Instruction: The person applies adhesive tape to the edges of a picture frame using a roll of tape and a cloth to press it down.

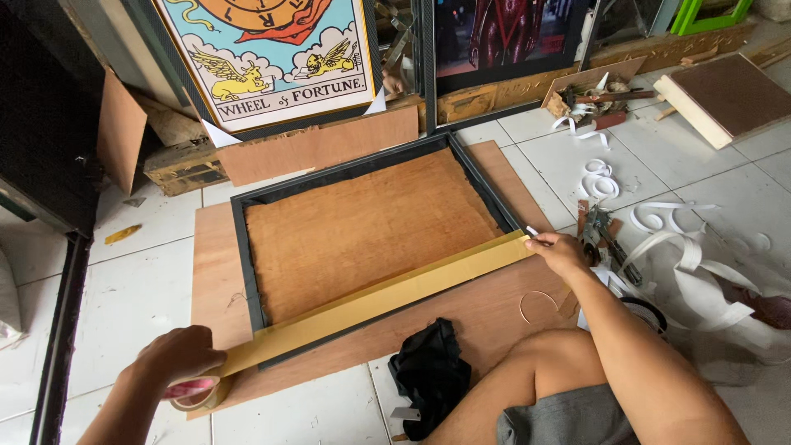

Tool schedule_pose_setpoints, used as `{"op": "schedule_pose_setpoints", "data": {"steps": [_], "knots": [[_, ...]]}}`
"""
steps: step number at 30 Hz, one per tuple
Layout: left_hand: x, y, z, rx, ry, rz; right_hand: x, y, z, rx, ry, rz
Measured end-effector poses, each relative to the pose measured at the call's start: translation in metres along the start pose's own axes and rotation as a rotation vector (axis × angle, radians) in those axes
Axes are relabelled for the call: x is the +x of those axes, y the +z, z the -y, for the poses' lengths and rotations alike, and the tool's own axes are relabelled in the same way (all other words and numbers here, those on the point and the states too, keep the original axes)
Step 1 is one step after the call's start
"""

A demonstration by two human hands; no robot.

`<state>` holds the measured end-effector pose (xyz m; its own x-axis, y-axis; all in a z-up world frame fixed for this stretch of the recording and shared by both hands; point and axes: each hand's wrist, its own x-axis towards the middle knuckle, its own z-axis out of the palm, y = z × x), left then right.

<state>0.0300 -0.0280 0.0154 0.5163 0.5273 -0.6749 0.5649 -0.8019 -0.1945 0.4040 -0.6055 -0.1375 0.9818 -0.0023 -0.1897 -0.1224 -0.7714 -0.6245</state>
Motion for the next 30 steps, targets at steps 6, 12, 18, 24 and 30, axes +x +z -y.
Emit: {"op": "schedule_pose_setpoints", "data": {"steps": [6,12,18,24,30], "knots": [[0.047,0.027,0.017,-0.029,-0.126,-0.038,0.021,0.005,-0.02,-0.092,-0.081,-0.058],[0.047,0.029,0.008,0.01,-0.092,-0.025,-0.001,-0.01,0.02,-0.21,-0.012,-0.019],[0.047,0.034,-0.006,0.131,-0.093,-0.093,0.0,-0.011,0.019,-0.203,-0.047,-0.02],[0.046,0.032,-0.012,0.084,-0.139,-0.083,-0.005,-0.014,0.019,-0.169,-0.077,-0.03],[0.052,0.037,-0.015,0.134,-0.133,-0.097,-0.006,-0.012,0.021,-0.175,-0.047,-0.043]]}}
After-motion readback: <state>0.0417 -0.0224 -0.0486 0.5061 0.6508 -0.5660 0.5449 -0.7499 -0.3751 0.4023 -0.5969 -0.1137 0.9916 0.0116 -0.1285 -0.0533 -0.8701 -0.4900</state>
